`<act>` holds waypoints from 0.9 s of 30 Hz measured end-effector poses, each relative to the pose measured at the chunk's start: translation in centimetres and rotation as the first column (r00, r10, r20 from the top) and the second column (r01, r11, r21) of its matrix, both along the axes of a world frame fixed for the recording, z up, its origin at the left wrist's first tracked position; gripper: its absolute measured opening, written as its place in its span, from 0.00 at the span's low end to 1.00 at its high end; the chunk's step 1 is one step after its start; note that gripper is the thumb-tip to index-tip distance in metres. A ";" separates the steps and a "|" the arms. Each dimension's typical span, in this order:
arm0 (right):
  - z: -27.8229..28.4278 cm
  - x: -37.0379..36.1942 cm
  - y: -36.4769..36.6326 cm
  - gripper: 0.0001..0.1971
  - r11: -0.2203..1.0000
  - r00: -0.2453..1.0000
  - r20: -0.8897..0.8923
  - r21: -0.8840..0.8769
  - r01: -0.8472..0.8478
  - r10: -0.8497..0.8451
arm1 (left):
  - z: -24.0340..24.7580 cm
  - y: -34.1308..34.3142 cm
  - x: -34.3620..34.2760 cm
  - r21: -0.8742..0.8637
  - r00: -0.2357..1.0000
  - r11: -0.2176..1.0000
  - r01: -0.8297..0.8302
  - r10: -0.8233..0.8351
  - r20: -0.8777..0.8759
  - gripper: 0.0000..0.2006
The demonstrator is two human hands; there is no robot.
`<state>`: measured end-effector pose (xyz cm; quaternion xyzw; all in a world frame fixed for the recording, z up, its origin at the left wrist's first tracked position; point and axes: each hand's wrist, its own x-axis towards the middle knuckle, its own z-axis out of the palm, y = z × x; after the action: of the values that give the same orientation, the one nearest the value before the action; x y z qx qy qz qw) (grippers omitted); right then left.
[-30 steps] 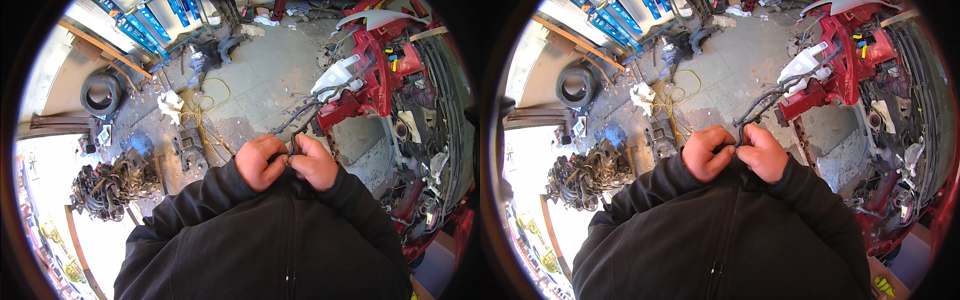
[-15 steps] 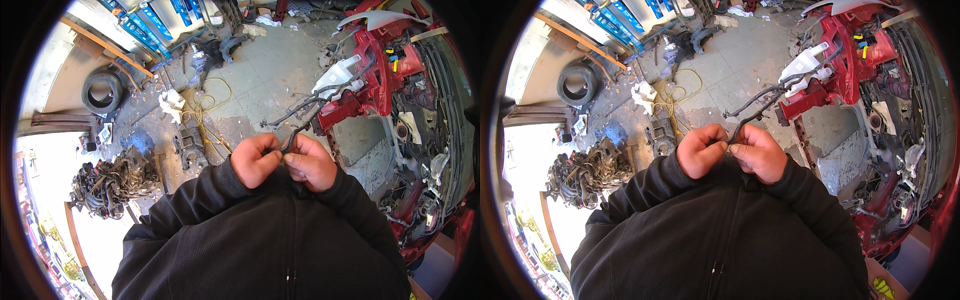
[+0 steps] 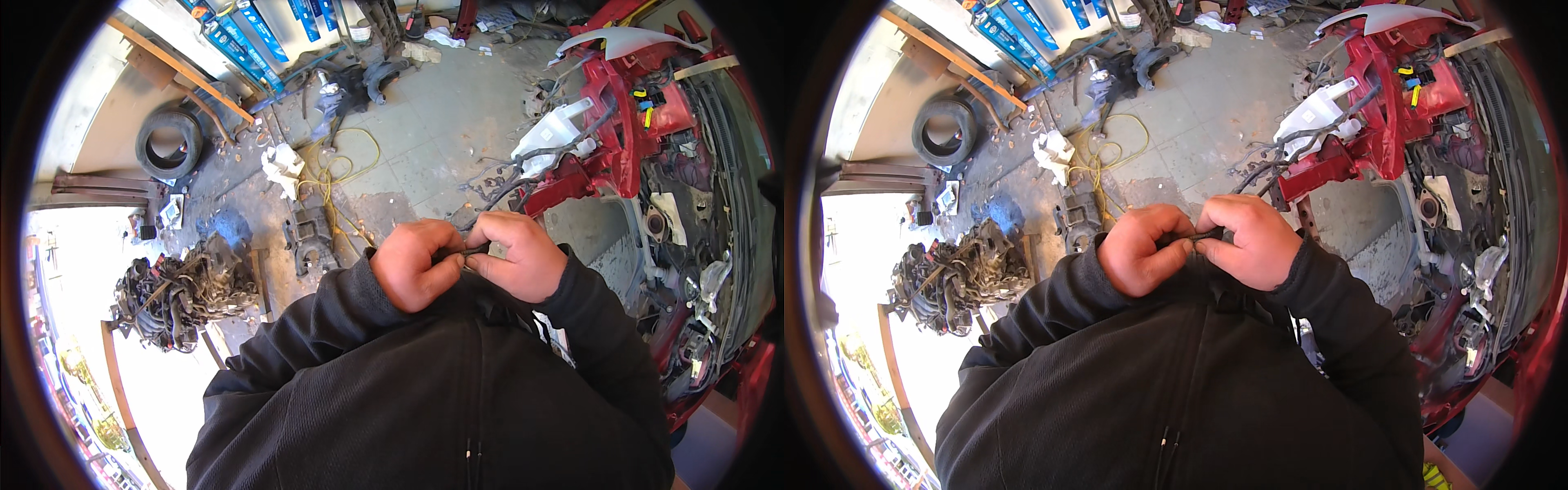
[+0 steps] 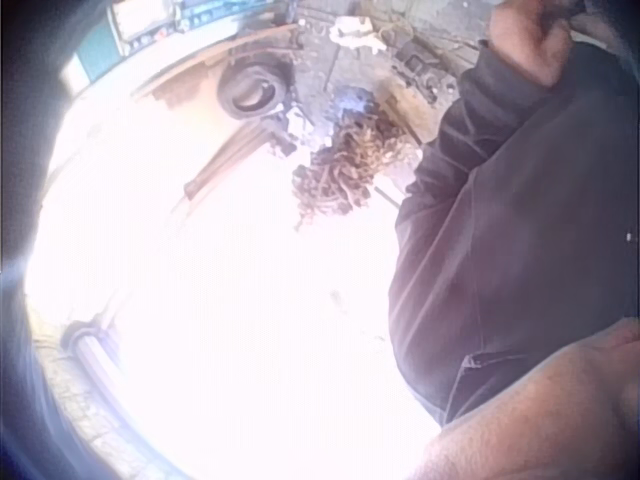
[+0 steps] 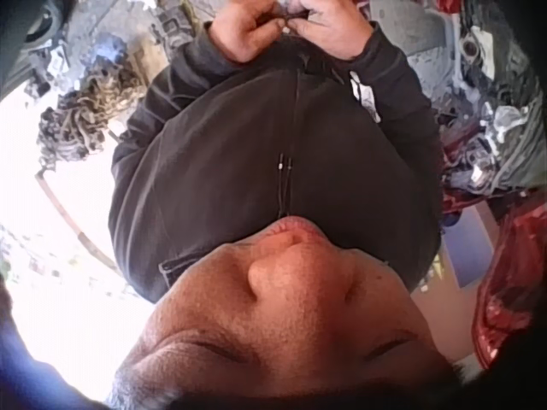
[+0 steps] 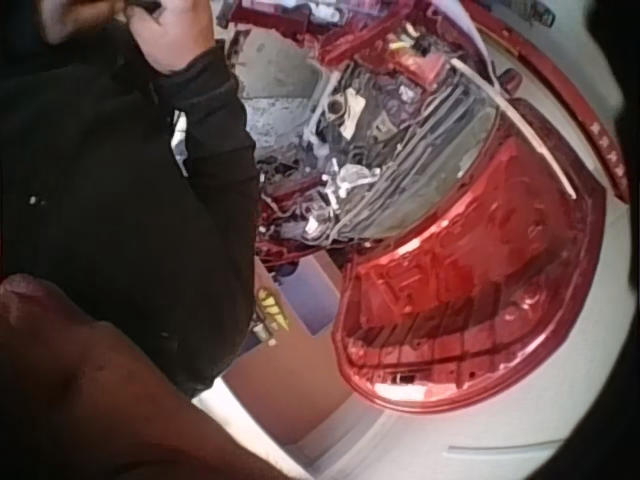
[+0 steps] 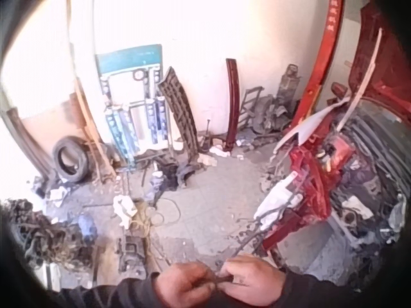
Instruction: The person holds a bundle of wires and wraps them with black electrical tape. They rotate the wires and apply tape in overlapping layers along the length of the bundle, then tear off the tape and set the bundle aside.
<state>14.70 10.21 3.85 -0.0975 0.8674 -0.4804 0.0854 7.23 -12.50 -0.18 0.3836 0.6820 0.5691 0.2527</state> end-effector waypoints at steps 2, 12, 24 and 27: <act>-0.2 0.1 0.2 0.09 0.997 0.998 0.066 -0.071 0.022 -0.017 | 0.2 -0.2 0.1 -0.022 0.999 1.000 -0.001 0.001 0.034 0.07; -0.8 -0.5 1.4 0.11 0.996 0.957 -0.277 0.056 -0.067 0.080 | 1.5 -0.7 -0.5 -0.108 0.887 0.991 0.077 -0.018 0.461 0.05; -1.1 -0.2 2.3 0.14 0.994 0.935 -0.339 0.068 -0.082 0.101 | 1.5 0.0 -1.1 0.111 0.986 0.983 0.145 -0.153 0.073 0.05; -0.9 0.0 2.9 0.12 0.996 0.928 -0.366 0.076 -0.047 0.072 | 2.0 -0.3 -1.0 0.013 0.979 0.995 0.096 -0.097 0.181 0.07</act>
<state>14.68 13.07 2.96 -0.2093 0.8801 -0.4218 -0.0608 6.25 -12.78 1.84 0.3631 0.6355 0.5903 0.3403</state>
